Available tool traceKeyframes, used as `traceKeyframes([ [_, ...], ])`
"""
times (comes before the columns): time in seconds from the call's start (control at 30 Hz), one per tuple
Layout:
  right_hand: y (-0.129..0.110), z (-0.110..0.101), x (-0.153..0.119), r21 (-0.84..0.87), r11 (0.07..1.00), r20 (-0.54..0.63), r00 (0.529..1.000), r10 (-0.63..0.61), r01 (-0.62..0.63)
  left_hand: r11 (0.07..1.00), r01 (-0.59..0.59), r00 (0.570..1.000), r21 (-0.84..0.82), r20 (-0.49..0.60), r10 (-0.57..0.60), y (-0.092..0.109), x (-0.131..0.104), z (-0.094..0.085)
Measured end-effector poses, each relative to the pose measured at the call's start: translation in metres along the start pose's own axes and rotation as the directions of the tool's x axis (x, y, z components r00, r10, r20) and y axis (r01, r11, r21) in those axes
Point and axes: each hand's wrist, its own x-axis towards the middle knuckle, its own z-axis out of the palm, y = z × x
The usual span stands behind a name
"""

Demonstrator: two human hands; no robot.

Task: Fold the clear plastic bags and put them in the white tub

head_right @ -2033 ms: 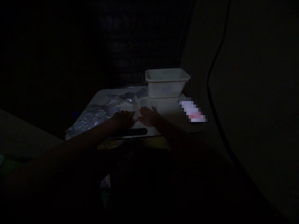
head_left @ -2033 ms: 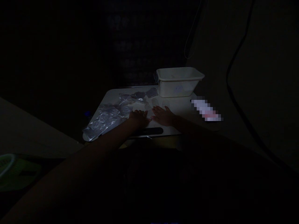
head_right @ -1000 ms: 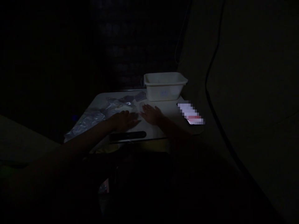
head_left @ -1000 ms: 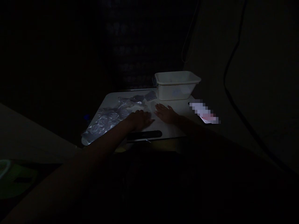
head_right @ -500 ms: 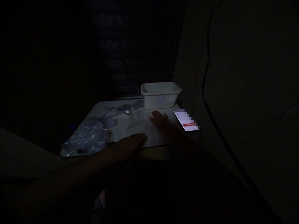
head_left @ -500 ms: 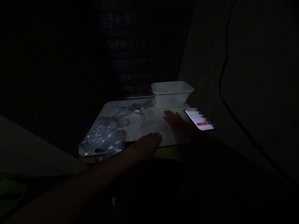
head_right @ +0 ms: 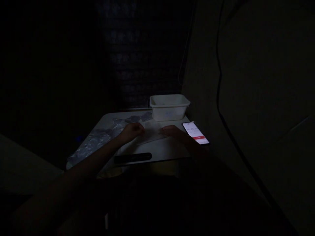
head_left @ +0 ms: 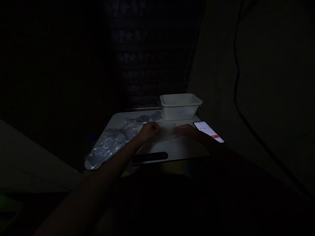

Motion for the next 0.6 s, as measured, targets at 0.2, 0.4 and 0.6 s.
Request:
traceKeyframes([
  [0.2, -0.001, 0.007, 0.001, -0.038, 0.995, -0.066, 0.994, 0.089, -0.092, 0.956, 0.138, 0.98, -0.259, -0.105, -0.17, 0.001, 0.017, 0.004],
  [0.4, -0.003, 0.016, 0.007, -0.046, 0.996, -0.237, 0.969, 0.068, -0.081, 0.859, 0.292, 0.889, -0.42, -0.212, -0.406, 0.0, 0.012, -0.002],
  [0.6, -0.005, 0.02, 0.011, -0.034, 0.976, -0.337, 0.922, 0.193, -0.217, 0.871, 0.462, 0.887, -0.169, 0.075, -0.456, -0.022, -0.007, -0.003],
])
